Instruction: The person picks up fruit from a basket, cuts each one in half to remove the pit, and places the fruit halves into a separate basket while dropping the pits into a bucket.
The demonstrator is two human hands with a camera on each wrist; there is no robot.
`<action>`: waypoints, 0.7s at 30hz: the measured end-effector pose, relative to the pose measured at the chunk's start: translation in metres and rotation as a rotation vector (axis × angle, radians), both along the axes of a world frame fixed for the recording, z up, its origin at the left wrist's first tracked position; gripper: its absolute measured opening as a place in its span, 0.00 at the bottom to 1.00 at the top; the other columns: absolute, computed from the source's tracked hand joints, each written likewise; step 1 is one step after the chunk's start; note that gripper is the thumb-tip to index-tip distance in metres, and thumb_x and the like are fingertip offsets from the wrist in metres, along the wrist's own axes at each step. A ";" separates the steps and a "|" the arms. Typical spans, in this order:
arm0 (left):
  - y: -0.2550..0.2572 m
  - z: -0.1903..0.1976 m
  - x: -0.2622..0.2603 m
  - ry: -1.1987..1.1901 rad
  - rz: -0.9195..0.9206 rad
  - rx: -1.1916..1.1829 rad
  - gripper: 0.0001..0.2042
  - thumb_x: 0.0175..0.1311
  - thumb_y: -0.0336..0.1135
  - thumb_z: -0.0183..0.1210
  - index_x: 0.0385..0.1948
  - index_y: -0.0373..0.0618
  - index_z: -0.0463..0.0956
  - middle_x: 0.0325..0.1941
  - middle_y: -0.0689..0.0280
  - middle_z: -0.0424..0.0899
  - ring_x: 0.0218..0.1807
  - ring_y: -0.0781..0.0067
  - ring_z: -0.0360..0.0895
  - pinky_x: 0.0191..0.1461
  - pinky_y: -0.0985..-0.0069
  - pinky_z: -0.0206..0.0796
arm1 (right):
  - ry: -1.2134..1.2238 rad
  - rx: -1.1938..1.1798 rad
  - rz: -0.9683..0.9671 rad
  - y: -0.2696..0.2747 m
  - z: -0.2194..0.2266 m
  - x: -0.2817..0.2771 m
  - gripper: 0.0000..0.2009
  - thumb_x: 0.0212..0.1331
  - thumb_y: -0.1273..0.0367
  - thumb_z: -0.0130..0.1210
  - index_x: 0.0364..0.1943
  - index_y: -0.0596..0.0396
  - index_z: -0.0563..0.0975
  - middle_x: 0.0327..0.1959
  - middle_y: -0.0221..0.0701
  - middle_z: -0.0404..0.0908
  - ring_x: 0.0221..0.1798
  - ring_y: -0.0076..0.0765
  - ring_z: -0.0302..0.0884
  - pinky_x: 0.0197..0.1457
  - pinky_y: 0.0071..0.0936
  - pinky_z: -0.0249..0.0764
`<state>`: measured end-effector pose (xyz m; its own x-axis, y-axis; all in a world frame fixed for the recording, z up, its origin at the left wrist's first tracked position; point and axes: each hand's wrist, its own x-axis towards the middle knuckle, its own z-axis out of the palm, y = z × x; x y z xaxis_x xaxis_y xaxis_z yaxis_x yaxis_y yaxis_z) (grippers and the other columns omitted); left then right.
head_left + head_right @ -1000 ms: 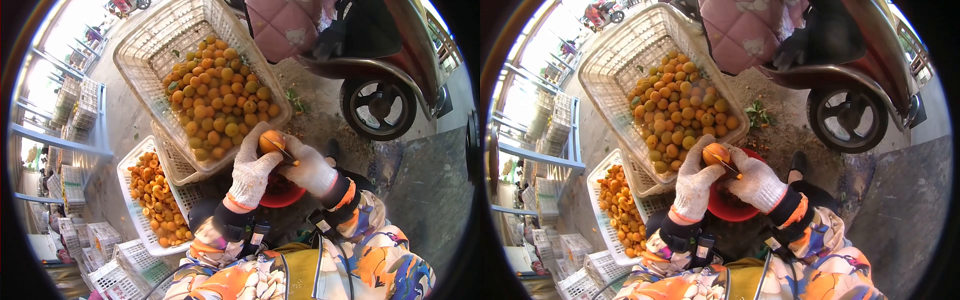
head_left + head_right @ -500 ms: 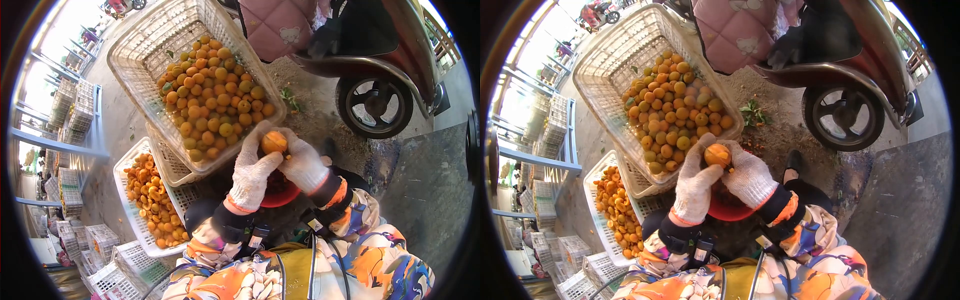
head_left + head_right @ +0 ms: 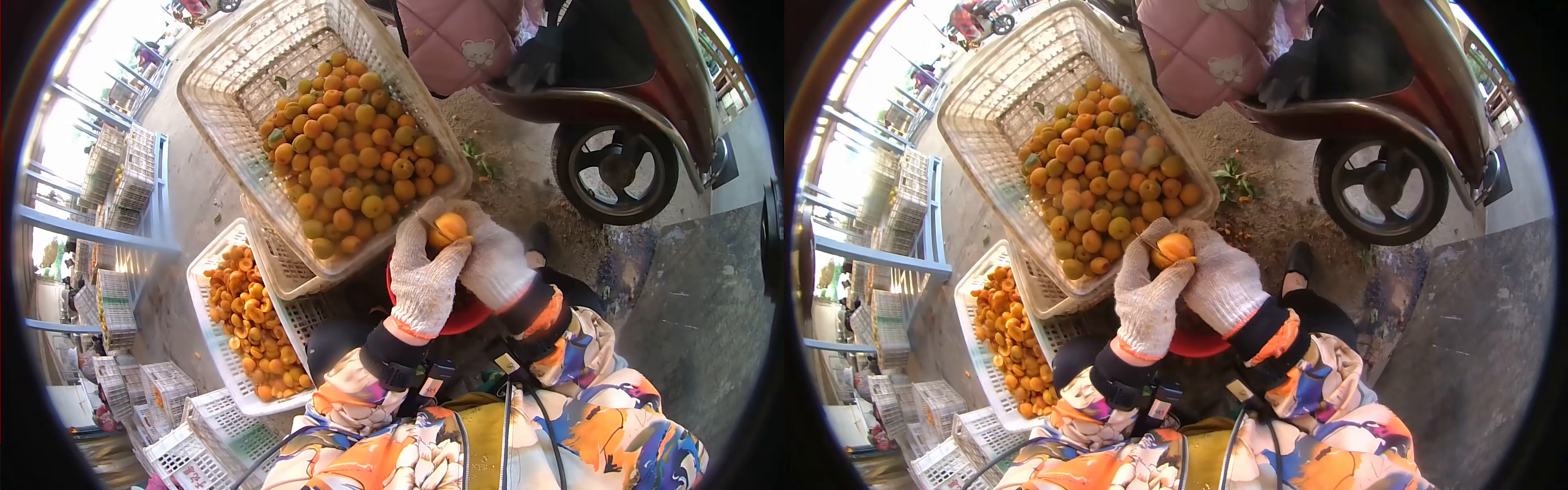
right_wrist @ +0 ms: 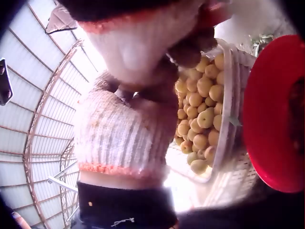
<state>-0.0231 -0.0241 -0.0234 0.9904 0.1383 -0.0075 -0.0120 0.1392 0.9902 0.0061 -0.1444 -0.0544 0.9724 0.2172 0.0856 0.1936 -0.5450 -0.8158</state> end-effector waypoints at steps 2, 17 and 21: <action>-0.001 0.006 -0.002 0.021 -0.007 -0.039 0.28 0.59 0.21 0.63 0.64 0.33 0.68 0.58 0.60 0.77 0.58 0.71 0.74 0.65 0.73 0.67 | 0.054 0.194 -0.048 0.000 0.017 -0.002 0.18 0.60 0.61 0.60 0.53 0.47 0.74 0.46 0.41 0.84 0.49 0.53 0.83 0.51 0.42 0.79; 0.013 0.009 -0.002 0.104 0.111 -0.242 0.26 0.58 0.19 0.56 0.63 0.32 0.70 0.54 0.57 0.80 0.54 0.68 0.79 0.60 0.73 0.72 | 0.601 0.682 0.093 0.026 0.047 -0.007 0.18 0.61 0.77 0.56 0.55 0.53 0.72 0.51 0.34 0.80 0.51 0.33 0.81 0.54 0.26 0.77; 0.015 0.007 -0.003 0.094 0.100 -0.296 0.26 0.59 0.20 0.57 0.63 0.32 0.70 0.55 0.57 0.80 0.55 0.67 0.78 0.62 0.73 0.71 | 0.678 0.809 0.044 0.029 0.046 -0.010 0.19 0.58 0.77 0.57 0.55 0.53 0.72 0.49 0.35 0.81 0.50 0.34 0.81 0.52 0.27 0.78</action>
